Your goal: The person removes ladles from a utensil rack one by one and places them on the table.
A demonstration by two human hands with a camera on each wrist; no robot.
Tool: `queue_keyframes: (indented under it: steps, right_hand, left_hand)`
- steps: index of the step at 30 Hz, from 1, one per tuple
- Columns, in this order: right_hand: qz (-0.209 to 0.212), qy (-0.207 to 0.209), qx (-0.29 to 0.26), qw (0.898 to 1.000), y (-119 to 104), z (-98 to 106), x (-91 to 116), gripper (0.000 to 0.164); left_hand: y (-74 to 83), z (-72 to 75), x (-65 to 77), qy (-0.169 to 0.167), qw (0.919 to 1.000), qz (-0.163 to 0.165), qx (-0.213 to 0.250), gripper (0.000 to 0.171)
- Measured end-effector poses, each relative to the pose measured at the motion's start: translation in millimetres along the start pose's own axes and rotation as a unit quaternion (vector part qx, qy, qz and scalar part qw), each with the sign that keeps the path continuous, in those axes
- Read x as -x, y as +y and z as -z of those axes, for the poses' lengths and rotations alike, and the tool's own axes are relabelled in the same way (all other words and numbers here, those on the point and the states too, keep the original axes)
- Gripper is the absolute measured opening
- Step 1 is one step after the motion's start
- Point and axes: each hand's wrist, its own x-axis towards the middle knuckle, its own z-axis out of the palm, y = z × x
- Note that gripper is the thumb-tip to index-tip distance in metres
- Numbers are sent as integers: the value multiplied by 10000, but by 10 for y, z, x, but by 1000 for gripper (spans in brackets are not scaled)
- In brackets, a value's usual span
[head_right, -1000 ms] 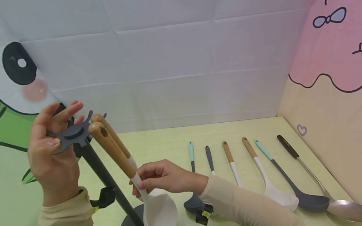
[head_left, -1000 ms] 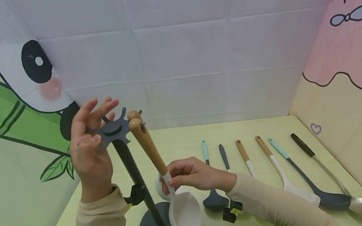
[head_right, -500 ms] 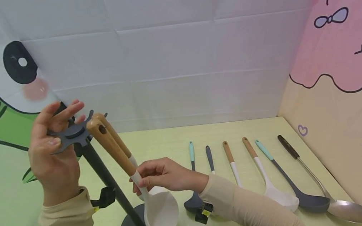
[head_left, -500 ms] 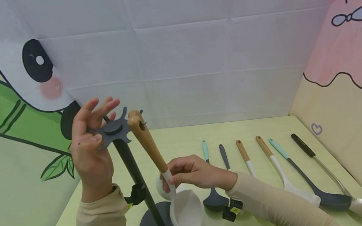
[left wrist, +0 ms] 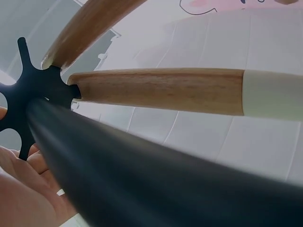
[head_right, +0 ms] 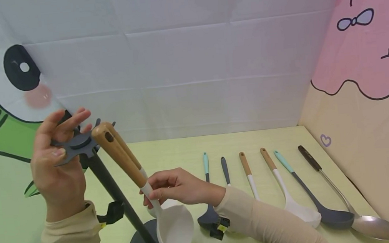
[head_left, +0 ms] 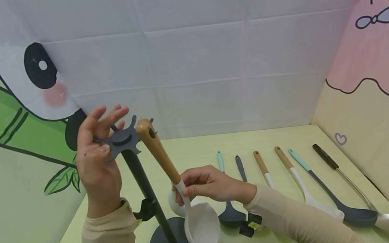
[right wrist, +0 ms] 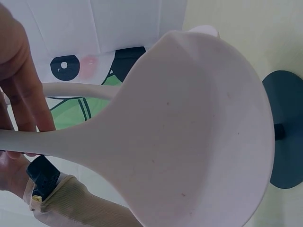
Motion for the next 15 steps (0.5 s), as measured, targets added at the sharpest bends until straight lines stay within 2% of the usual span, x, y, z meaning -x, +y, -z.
queue_keyframes:
  steps: [15]
  right_hand:
    - [-105,100,56,9999,-66,22,50,28]
  left_hand:
    - [4,5,5,69,10000,35,-18,56]
